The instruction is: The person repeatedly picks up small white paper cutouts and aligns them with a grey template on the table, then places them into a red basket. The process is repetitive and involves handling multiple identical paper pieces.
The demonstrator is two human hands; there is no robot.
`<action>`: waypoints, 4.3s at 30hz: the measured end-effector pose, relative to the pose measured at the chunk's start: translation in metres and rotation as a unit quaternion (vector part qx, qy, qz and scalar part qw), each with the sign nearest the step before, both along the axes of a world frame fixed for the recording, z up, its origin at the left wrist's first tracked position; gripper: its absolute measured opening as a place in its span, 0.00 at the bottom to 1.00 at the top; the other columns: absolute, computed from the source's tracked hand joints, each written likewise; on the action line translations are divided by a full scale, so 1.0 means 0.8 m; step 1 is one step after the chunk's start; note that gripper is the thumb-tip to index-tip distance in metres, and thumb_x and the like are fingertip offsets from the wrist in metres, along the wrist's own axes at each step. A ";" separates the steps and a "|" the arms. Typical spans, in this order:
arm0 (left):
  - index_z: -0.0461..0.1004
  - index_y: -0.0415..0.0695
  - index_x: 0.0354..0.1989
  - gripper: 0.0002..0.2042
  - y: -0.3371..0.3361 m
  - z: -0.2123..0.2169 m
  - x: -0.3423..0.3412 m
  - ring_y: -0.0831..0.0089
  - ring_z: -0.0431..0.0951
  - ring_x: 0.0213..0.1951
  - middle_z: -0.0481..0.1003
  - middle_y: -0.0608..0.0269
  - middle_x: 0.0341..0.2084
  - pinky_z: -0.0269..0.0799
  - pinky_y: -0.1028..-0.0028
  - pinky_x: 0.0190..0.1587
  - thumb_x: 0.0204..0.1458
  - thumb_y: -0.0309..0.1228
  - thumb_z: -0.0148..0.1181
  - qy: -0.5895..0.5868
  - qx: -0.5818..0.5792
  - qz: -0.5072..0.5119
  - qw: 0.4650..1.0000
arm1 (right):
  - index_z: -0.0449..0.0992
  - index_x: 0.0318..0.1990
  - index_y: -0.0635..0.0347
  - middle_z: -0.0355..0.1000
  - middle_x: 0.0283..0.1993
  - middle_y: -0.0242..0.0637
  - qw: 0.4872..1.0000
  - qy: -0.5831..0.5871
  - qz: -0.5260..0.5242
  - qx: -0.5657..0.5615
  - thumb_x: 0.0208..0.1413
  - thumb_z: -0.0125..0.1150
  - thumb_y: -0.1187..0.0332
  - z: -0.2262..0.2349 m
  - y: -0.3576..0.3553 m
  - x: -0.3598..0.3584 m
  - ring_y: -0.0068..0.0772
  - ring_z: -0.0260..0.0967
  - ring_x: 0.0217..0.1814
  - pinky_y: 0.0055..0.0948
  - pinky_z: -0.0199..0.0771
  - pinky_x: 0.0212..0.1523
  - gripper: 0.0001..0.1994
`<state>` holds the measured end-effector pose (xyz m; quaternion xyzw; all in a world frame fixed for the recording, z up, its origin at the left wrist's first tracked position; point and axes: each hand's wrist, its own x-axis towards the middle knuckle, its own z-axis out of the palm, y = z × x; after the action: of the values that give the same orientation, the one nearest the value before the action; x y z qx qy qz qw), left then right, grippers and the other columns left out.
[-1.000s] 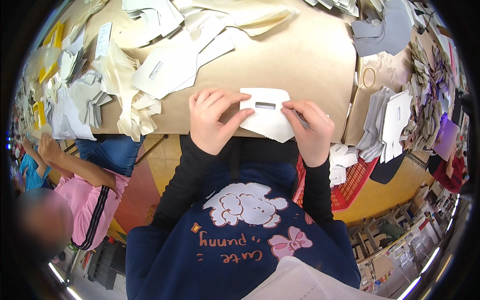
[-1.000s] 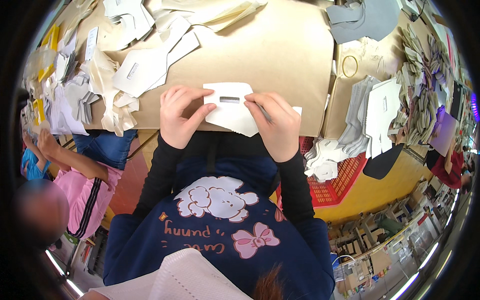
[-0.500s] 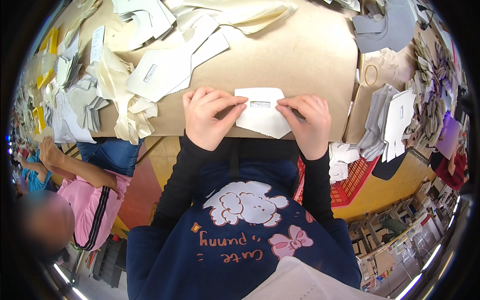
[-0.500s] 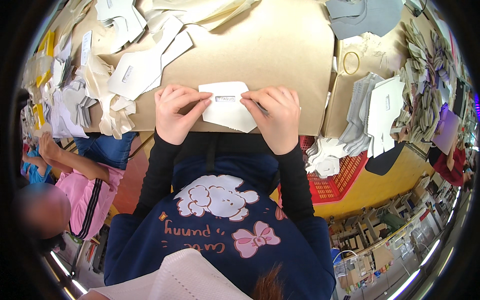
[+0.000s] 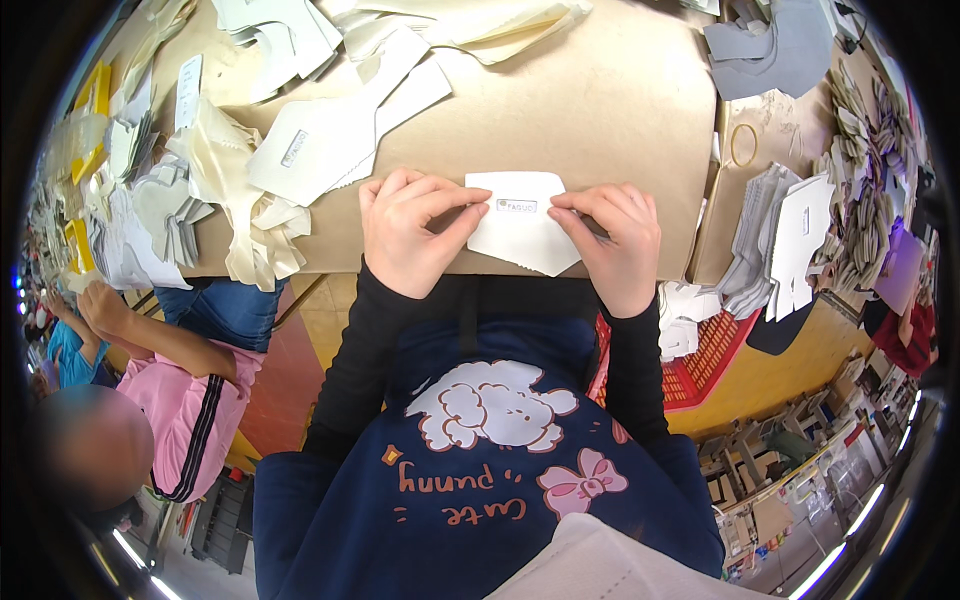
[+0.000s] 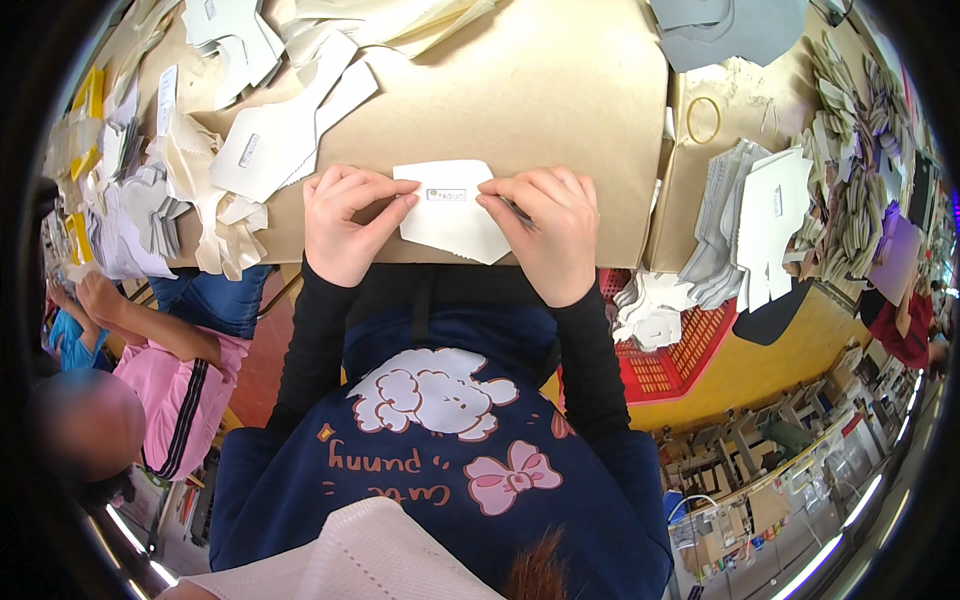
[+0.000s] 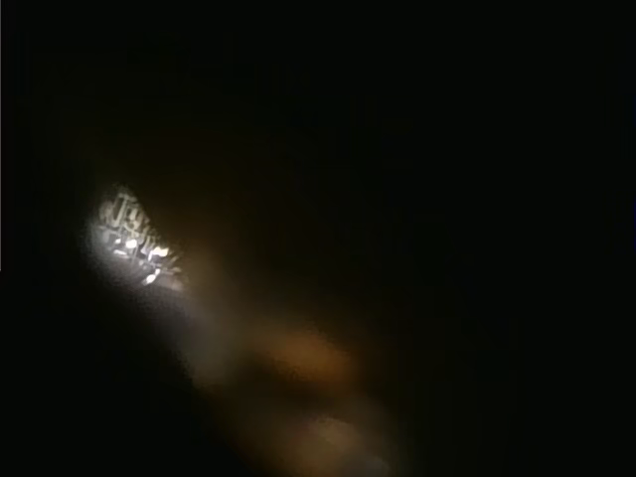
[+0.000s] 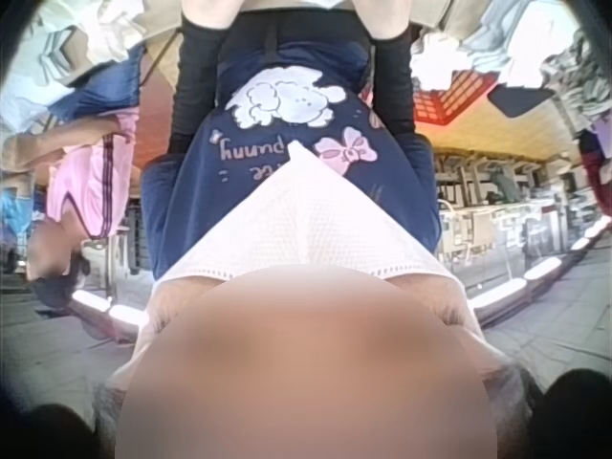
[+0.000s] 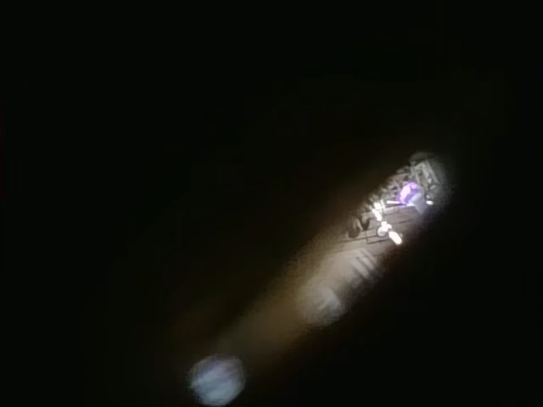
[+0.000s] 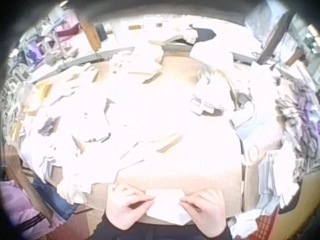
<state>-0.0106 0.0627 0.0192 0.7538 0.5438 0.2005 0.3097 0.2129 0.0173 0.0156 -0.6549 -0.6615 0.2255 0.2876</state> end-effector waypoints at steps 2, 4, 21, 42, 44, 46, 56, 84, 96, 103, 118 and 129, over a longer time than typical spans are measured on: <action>0.87 0.55 0.33 0.04 0.000 0.000 0.000 0.77 0.73 0.36 0.81 0.79 0.27 0.55 0.70 0.47 0.47 0.32 0.71 0.002 -0.001 -0.001 1.000 | 0.84 0.33 0.51 0.76 0.29 0.24 1.000 0.000 0.000 0.000 0.49 0.74 0.67 0.000 0.000 0.000 0.28 0.69 0.36 0.31 0.60 0.43 0.04; 0.87 0.55 0.33 0.04 0.000 0.000 0.000 0.76 0.73 0.36 0.81 0.79 0.26 0.55 0.70 0.47 0.47 0.32 0.71 0.005 0.000 0.000 1.000 | 0.84 0.33 0.51 0.76 0.29 0.24 1.000 -0.002 0.000 -0.004 0.49 0.74 0.67 0.000 0.000 0.000 0.28 0.69 0.36 0.31 0.60 0.43 0.04; 0.87 0.55 0.32 0.04 0.001 0.000 0.003 0.77 0.73 0.35 0.80 0.79 0.25 0.55 0.69 0.46 0.48 0.34 0.70 0.017 -0.007 0.005 1.000 | 0.84 0.33 0.51 0.75 0.29 0.23 1.000 -0.008 0.001 0.003 0.48 0.74 0.68 -0.001 -0.002 -0.001 0.28 0.68 0.35 0.31 0.60 0.43 0.04; 0.86 0.56 0.33 0.04 -0.003 -0.002 0.007 0.75 0.72 0.35 0.78 0.79 0.23 0.56 0.68 0.47 0.48 0.32 0.69 0.027 0.003 0.015 1.000 | 0.84 0.34 0.48 0.74 0.29 0.23 0.999 -0.040 0.006 0.004 0.48 0.73 0.68 0.000 -0.001 -0.005 0.29 0.68 0.36 0.31 0.61 0.44 0.06; 0.86 0.56 0.33 0.05 -0.004 -0.002 0.009 0.75 0.72 0.35 0.77 0.78 0.23 0.56 0.68 0.48 0.48 0.32 0.69 0.027 0.005 0.020 0.999 | 0.85 0.35 0.46 0.73 0.29 0.23 0.999 -0.047 0.005 -0.002 0.47 0.73 0.68 0.001 -0.001 -0.007 0.29 0.68 0.36 0.31 0.61 0.44 0.07; 0.86 0.56 0.33 0.05 -0.007 -0.002 0.011 0.74 0.72 0.36 0.77 0.78 0.24 0.57 0.68 0.48 0.48 0.32 0.69 0.022 0.003 0.026 0.999 | 0.85 0.38 0.44 0.71 0.29 0.23 0.998 -0.056 0.006 -0.006 0.47 0.74 0.67 0.002 -0.001 -0.009 0.29 0.68 0.36 0.32 0.61 0.43 0.09; 0.86 0.55 0.35 0.06 -0.006 -0.004 0.006 0.73 0.73 0.37 0.79 0.77 0.27 0.57 0.68 0.50 0.48 0.34 0.71 0.004 -0.006 0.024 1.000 | 0.86 0.41 0.40 0.63 0.34 0.27 0.999 -0.051 0.002 -0.014 0.44 0.76 0.64 0.005 0.001 -0.011 0.30 0.65 0.38 0.33 0.59 0.41 0.14; 0.85 0.62 0.34 0.08 -0.020 -0.002 0.021 0.55 0.51 0.67 0.61 0.64 0.63 0.40 0.48 0.63 0.43 0.38 0.75 0.048 -0.015 0.114 0.992 | 0.87 0.39 0.38 0.65 0.36 0.24 0.998 -0.051 0.025 -0.017 0.46 0.74 0.64 0.004 0.002 -0.010 0.29 0.65 0.40 0.34 0.56 0.43 0.10; 0.82 0.58 0.27 0.11 -0.022 -0.011 0.044 0.55 0.52 0.67 0.63 0.66 0.64 0.39 0.46 0.64 0.37 0.42 0.78 0.057 0.021 0.167 0.984 | 0.87 0.35 0.35 0.62 0.37 0.25 0.996 -0.058 0.059 -0.014 0.48 0.71 0.64 -0.002 0.000 -0.007 0.30 0.63 0.43 0.35 0.52 0.46 0.08; 0.82 0.58 0.29 0.10 -0.024 -0.011 0.040 0.55 0.51 0.69 0.62 0.65 0.66 0.38 0.46 0.64 0.39 0.40 0.77 0.052 0.017 0.161 0.985 | 0.86 0.43 0.35 0.65 0.41 0.27 0.979 -0.197 0.053 0.003 0.49 0.67 0.68 0.017 -0.020 -0.023 0.31 0.65 0.47 0.40 0.54 0.54 0.14; 0.82 0.58 0.36 0.12 -0.030 -0.006 0.032 0.54 0.46 0.72 0.59 0.65 0.70 0.34 0.46 0.67 0.40 0.37 0.74 0.035 -0.023 0.132 0.990 | 0.78 0.57 0.44 0.67 0.64 0.26 0.971 -0.235 0.037 -0.016 0.50 0.63 0.73 0.015 -0.066 -0.048 0.28 0.62 0.67 0.48 0.45 0.63 0.24; 0.81 0.57 0.36 0.13 -0.032 -0.009 0.038 0.51 0.46 0.72 0.58 0.63 0.70 0.34 0.47 0.69 0.41 0.38 0.74 0.032 -0.014 0.141 0.989 | 0.78 0.56 0.42 0.69 0.60 0.25 0.975 -0.214 0.014 -0.053 0.50 0.63 0.77 0.028 -0.057 -0.052 0.28 0.64 0.68 0.56 0.38 0.70 0.24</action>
<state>0.0199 0.0371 0.0118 0.6709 0.6573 0.2103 0.2713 0.1712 -0.0281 0.0384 -0.6929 -0.7040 0.1190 0.1006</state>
